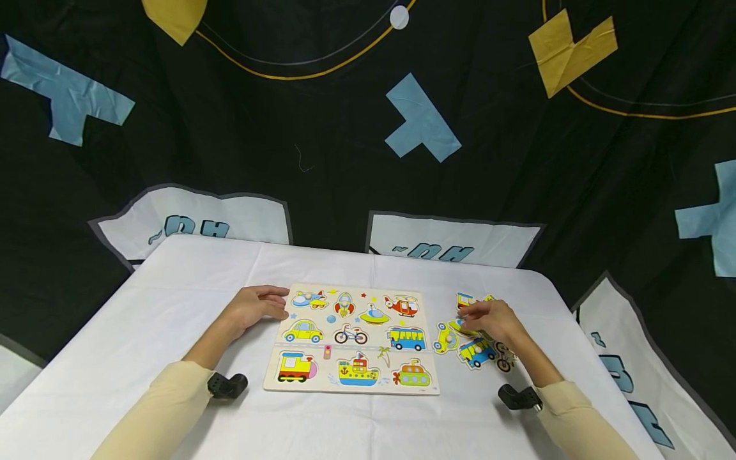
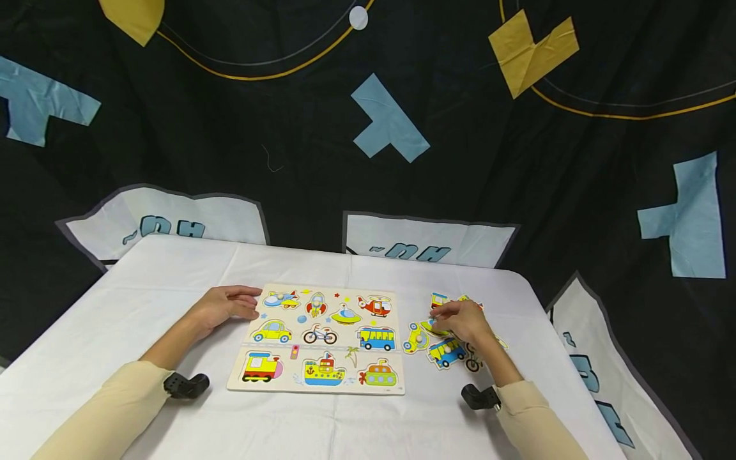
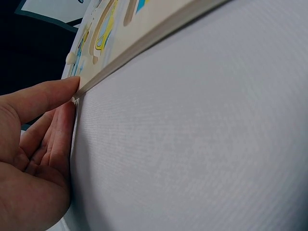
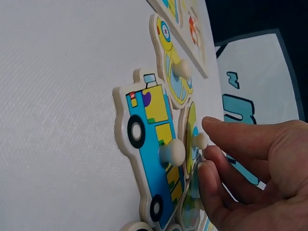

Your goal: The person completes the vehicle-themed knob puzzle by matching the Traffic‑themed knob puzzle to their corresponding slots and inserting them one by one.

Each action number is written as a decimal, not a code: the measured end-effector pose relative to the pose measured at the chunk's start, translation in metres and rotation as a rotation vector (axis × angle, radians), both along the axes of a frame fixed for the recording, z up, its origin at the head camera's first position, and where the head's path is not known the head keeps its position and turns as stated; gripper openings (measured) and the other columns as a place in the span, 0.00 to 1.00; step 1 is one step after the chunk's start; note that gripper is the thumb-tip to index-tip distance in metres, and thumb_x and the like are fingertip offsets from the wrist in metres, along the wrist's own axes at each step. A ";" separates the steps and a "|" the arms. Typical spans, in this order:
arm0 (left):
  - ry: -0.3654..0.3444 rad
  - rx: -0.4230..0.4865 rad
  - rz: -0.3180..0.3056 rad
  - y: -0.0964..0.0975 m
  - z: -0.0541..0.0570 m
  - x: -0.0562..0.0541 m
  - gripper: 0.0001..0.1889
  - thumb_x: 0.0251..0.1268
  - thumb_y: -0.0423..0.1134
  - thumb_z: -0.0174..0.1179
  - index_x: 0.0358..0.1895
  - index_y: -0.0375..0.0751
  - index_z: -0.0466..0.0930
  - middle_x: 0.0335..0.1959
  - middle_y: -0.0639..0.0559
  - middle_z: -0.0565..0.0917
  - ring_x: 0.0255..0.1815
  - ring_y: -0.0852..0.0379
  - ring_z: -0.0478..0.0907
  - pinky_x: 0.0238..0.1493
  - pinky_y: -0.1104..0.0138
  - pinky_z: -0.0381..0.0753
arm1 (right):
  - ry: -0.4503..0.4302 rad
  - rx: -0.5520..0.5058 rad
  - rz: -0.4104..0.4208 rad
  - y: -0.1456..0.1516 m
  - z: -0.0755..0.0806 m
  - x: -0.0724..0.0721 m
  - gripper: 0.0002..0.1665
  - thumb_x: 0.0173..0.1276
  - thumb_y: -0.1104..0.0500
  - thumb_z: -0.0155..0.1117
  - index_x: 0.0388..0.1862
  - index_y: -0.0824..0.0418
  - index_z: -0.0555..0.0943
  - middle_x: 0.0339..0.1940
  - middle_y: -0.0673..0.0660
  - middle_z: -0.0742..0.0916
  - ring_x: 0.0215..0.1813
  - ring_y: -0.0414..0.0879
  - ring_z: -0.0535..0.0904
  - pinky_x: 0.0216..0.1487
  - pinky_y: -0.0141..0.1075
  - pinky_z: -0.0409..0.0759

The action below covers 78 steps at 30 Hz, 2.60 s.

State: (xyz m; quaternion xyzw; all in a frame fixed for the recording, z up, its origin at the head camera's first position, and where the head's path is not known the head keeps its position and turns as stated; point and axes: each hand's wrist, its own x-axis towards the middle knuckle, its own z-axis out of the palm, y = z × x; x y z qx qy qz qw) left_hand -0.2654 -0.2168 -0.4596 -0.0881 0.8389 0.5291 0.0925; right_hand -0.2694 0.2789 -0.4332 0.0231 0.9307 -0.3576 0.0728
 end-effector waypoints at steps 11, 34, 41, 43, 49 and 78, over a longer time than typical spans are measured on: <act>-0.005 0.005 0.000 -0.001 -0.002 0.000 0.32 0.55 0.36 0.74 0.66 0.40 0.78 0.48 0.46 0.88 0.49 0.52 0.81 0.66 0.51 0.72 | -0.003 0.017 -0.007 0.003 -0.005 0.002 0.15 0.59 0.58 0.76 0.46 0.60 0.89 0.38 0.53 0.89 0.46 0.50 0.79 0.48 0.42 0.73; 0.002 0.008 0.000 -0.001 -0.003 -0.002 0.32 0.55 0.36 0.74 0.66 0.39 0.78 0.46 0.47 0.88 0.47 0.54 0.81 0.65 0.52 0.74 | 0.001 0.047 -0.001 0.000 -0.002 0.000 0.12 0.60 0.59 0.74 0.43 0.59 0.90 0.41 0.56 0.89 0.43 0.50 0.81 0.40 0.37 0.73; -0.006 0.014 0.010 -0.001 -0.002 -0.002 0.32 0.54 0.36 0.74 0.66 0.40 0.78 0.47 0.47 0.88 0.48 0.53 0.81 0.66 0.51 0.73 | 0.025 0.022 0.026 -0.012 0.003 -0.005 0.10 0.59 0.60 0.75 0.41 0.59 0.90 0.39 0.55 0.90 0.40 0.47 0.80 0.39 0.36 0.73; -0.005 0.015 0.011 -0.001 -0.003 -0.002 0.32 0.54 0.36 0.74 0.66 0.40 0.78 0.48 0.47 0.88 0.48 0.52 0.81 0.66 0.51 0.73 | 0.030 -0.002 0.048 -0.018 0.004 -0.006 0.10 0.59 0.62 0.75 0.41 0.61 0.90 0.38 0.55 0.91 0.38 0.46 0.82 0.39 0.36 0.75; -0.009 0.019 0.025 -0.002 -0.003 0.000 0.32 0.54 0.37 0.75 0.65 0.42 0.79 0.47 0.48 0.89 0.49 0.52 0.83 0.66 0.51 0.73 | 0.019 -0.039 0.070 -0.041 0.007 -0.011 0.09 0.59 0.64 0.75 0.40 0.60 0.90 0.35 0.54 0.90 0.37 0.44 0.82 0.39 0.35 0.75; 0.019 0.032 0.039 -0.003 -0.005 -0.001 0.30 0.53 0.36 0.75 0.63 0.41 0.81 0.48 0.47 0.90 0.48 0.55 0.85 0.66 0.51 0.73 | 0.036 -0.046 0.223 -0.147 0.012 -0.027 0.06 0.59 0.63 0.77 0.36 0.56 0.91 0.33 0.50 0.89 0.36 0.45 0.77 0.35 0.33 0.74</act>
